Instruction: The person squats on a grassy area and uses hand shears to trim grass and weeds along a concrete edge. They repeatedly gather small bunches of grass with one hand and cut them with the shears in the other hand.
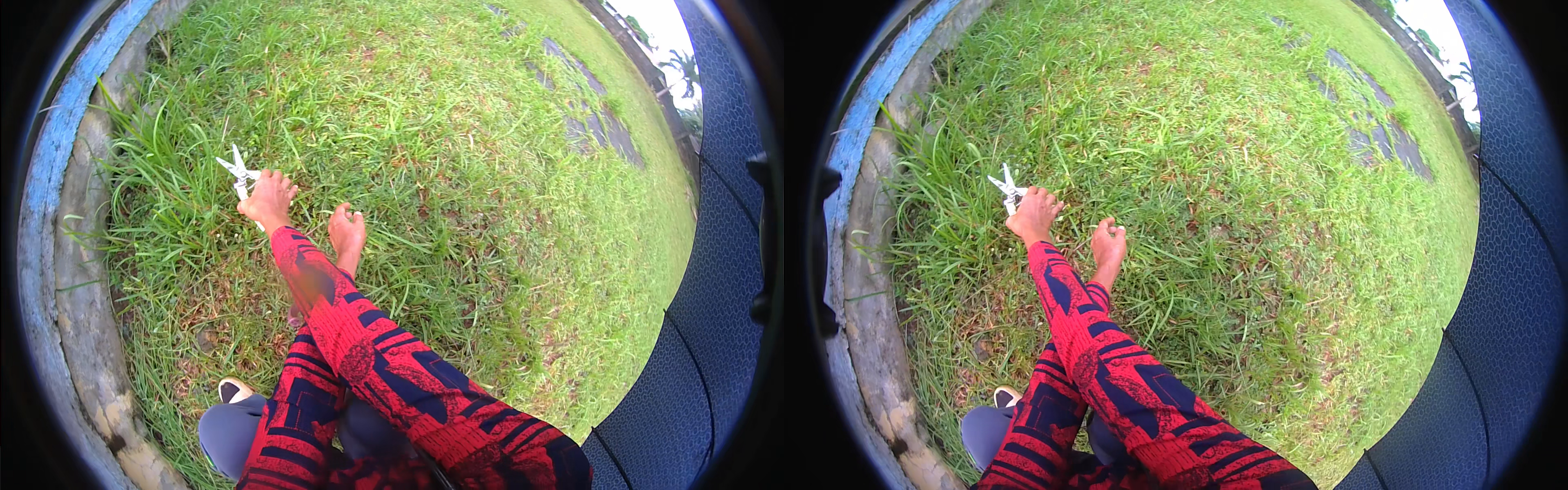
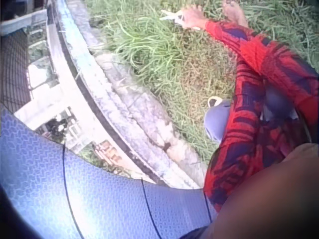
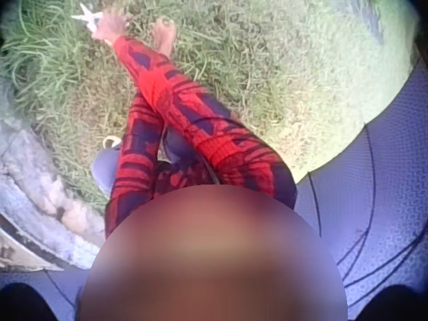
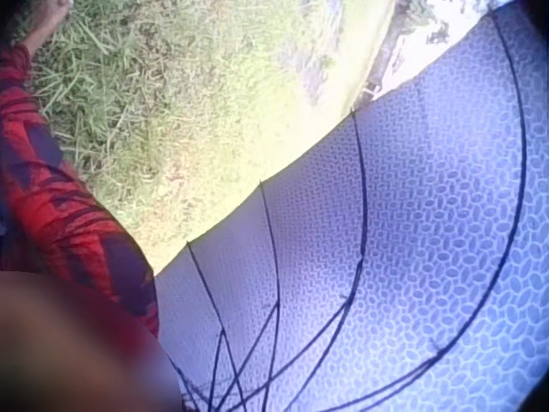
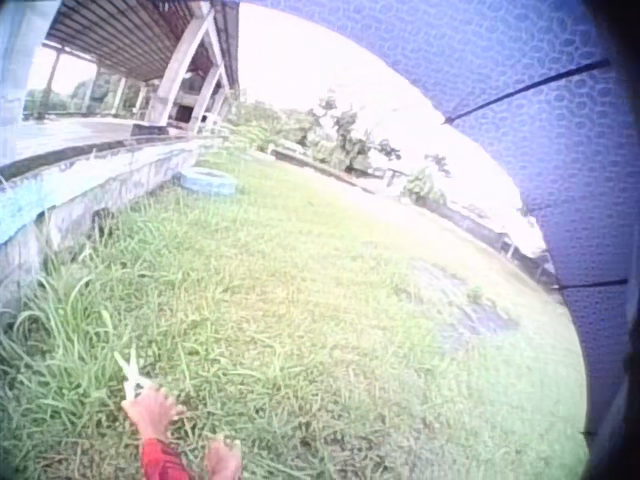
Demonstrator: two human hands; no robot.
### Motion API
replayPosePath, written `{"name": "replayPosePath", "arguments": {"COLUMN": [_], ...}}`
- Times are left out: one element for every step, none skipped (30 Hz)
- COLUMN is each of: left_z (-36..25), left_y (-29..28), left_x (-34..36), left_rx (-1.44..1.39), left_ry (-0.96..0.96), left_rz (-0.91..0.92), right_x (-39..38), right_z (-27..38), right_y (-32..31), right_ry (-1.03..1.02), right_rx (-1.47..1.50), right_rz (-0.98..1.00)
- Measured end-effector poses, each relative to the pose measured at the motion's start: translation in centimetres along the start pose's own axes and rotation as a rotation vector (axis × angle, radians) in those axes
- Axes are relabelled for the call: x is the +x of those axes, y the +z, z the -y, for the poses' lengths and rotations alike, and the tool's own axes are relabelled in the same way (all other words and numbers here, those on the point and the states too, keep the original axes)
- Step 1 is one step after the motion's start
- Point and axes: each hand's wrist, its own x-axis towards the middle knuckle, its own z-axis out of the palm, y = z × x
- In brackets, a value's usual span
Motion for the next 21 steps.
{"name": "replayPosePath", "arguments": {"left_z": [0.6, 1.4, 2.1, 2.8, 3.3, 3.6, 3.7, 3.6, 3.4, 3.2, 2.9, 2.6, 2.5, 2.2, 1.9, 1.6, 1.3, 0.9, 0.5, 0.0, -0.4], "left_y": [-0.1, -0.2, -0.4, -0.5, -0.4, 0.0, 0.5, 1.1, 1.9, 2.5, 3.0, 3.4, 3.4, 3.3, 3.1, 2.8, 2.4, 2.0, 1.8, 1.5, 1.3], "left_x": [0.3, 0.7, 1.1, 1.7, 2.3, 2.9, 3.3, 3.5, 3.5, 3.1, 2.5, 1.7, 0.9, 0.0, -0.6, -1.2, -1.7, -2.2, -2.6, -3.1, -3.6], "left_rx": [-0.008, -0.019, 0.012, 0.061, 0.084, 0.127, 0.129, 0.056, -0.055, -0.178, -0.269, -0.336, -0.324, -0.405, -0.486, -0.515, -0.497, -0.593, -0.598, -0.691, -0.733], "left_ry": [0.031, 0.053, 0.092, 0.072, 0.01, -0.005, 0.0, -0.054, -0.126, -0.183, -0.269, -0.29, -0.321, -0.342, -0.366, -0.397, -0.402, -0.416, -0.427, -0.451, -0.466], "left_rz": [-0.007, -0.016, -0.04, -0.04, -0.02, 0.017, 0.062, 0.151, 0.239, 0.309, 0.379, 0.427, 0.448, 0.463, 0.468, 0.469, 0.469, 0.45, 0.433, 0.399, 0.38], "right_x": [0.0, 0.1, 0.3, 0.3, 0.3, 0.3, 0.6, 1.0, 1.5, 2.0, 2.6, 3.1, 3.3, 3.2, 3.1, 2.7, 2.3, 2.1, 1.9, 1.7, 1.6], "right_z": [0.1, 0.2, 0.3, 0.3, 0.3, 0.1, -0.2, -0.2, -0.1, 0.2, 0.4, 0.2, 0.1, 0.1, 0.2, -0.1, -0.4, -0.1, 0.2, 0.4, 0.6], "right_y": [0.3, 0.6, 0.8, 1.3, 1.7, 2.1, 2.3, 2.4, 2.6, 2.9, 2.9, 2.8, 2.8, 3.0, 3.1, 3.1, 2.9, 2.7, 2.5, 2.1, 1.7], "right_ry": [-0.011, -0.003, 0.032, 0.028, 0.033, 0.046, 0.059, 0.079, 0.105, 0.141, 0.171, 0.209, 0.239, 0.26, 0.265, 0.266, 0.26, 0.246, 0.23, 0.215, 0.201], "right_rx": [0.007, 0.006, -0.011, 0.018, 0.045, 0.067, 0.086, 0.038, -0.004, -0.013, -0.019, -0.035, -0.046, -0.05, -0.046, -0.035, -0.024, 0.032, 0.086, 0.135, 0.182], "right_rz": [-0.02, -0.041, -0.073, -0.105, -0.14, -0.182, -0.234, -0.214, -0.189, -0.262, -0.333, -0.431, -0.516, -0.592, -0.541, -0.487, -0.431, -0.419, -0.404, -0.388, -0.372]}}
